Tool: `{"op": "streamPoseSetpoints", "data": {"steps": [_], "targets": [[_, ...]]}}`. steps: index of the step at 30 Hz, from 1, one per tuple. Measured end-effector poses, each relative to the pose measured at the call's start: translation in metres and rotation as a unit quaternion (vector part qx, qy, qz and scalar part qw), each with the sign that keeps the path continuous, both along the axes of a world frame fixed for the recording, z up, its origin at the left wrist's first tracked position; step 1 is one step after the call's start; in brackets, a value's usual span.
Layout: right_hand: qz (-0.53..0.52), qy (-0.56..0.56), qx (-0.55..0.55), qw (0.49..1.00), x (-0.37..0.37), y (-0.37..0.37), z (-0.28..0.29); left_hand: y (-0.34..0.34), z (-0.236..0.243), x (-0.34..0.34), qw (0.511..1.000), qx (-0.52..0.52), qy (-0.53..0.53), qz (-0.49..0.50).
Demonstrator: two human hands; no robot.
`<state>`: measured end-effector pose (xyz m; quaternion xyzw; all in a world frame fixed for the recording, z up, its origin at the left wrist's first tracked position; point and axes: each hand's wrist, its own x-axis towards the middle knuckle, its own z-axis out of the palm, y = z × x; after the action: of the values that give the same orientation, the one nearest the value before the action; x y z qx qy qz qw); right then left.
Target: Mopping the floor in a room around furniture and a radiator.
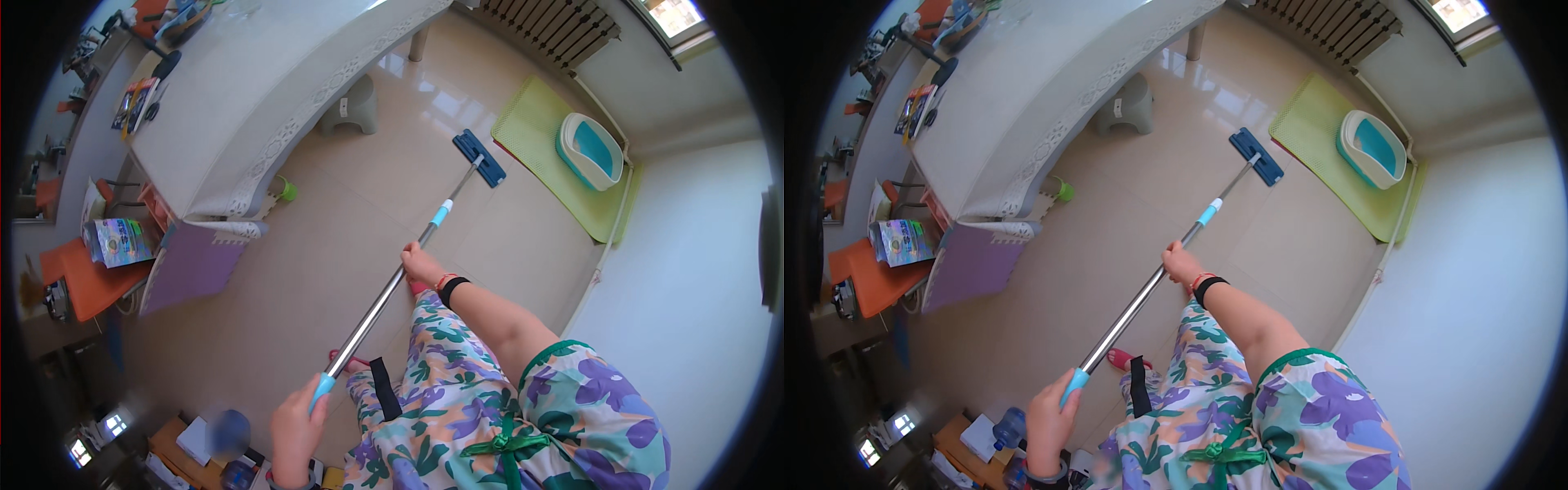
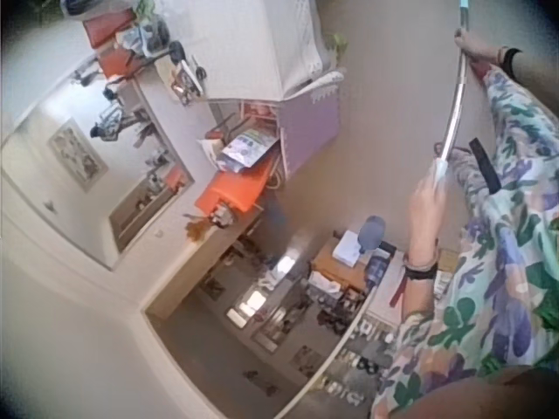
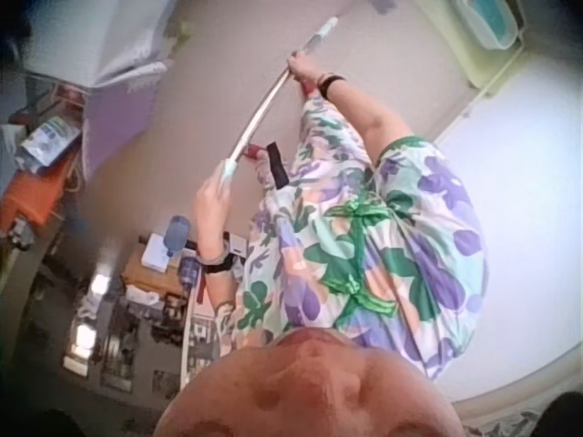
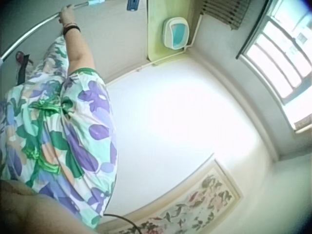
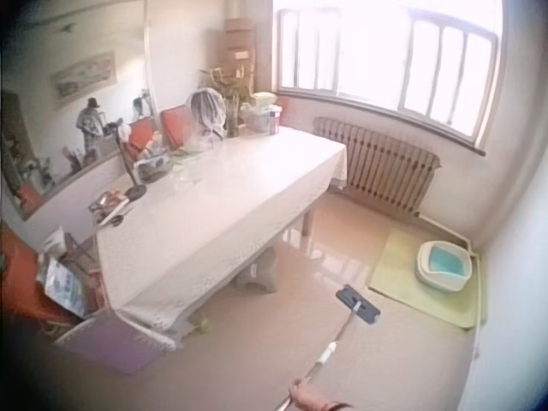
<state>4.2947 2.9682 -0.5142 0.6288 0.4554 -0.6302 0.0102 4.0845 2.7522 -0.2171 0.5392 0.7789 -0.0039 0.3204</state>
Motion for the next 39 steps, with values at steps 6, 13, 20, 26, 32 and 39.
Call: {"op": "streamPoseSetpoints", "data": {"steps": [6, 13, 20, 26, 32, 39], "targets": [[0.145, 0.054, -0.084, 0.984, -0.148, -0.127, 0.013, -0.142, 0.024, -0.102, 0.988, 0.031, -0.016, 0.149], [0.349, 0.131, -0.198, 0.907, -0.297, -0.355, 0.021, -0.370, 0.073, -0.197, 0.924, -0.227, 0.069, 0.300], [0.454, 0.187, -0.277, 0.826, -0.372, -0.489, 0.073, -0.479, 0.141, -0.235, 0.837, -0.321, 0.111, 0.430], [0.479, 0.270, -0.204, 0.810, -0.383, -0.465, 0.063, -0.508, 0.122, -0.290, 0.918, -0.231, 0.149, 0.286], [0.486, 0.172, 0.219, 0.828, -0.319, -0.345, 0.016, -0.391, 0.029, -0.300, 0.979, -0.131, 0.094, 0.126], [0.224, -0.072, 0.202, 0.951, -0.161, -0.165, -0.077, -0.167, -0.080, -0.180, 0.939, -0.207, -0.114, 0.250]]}}
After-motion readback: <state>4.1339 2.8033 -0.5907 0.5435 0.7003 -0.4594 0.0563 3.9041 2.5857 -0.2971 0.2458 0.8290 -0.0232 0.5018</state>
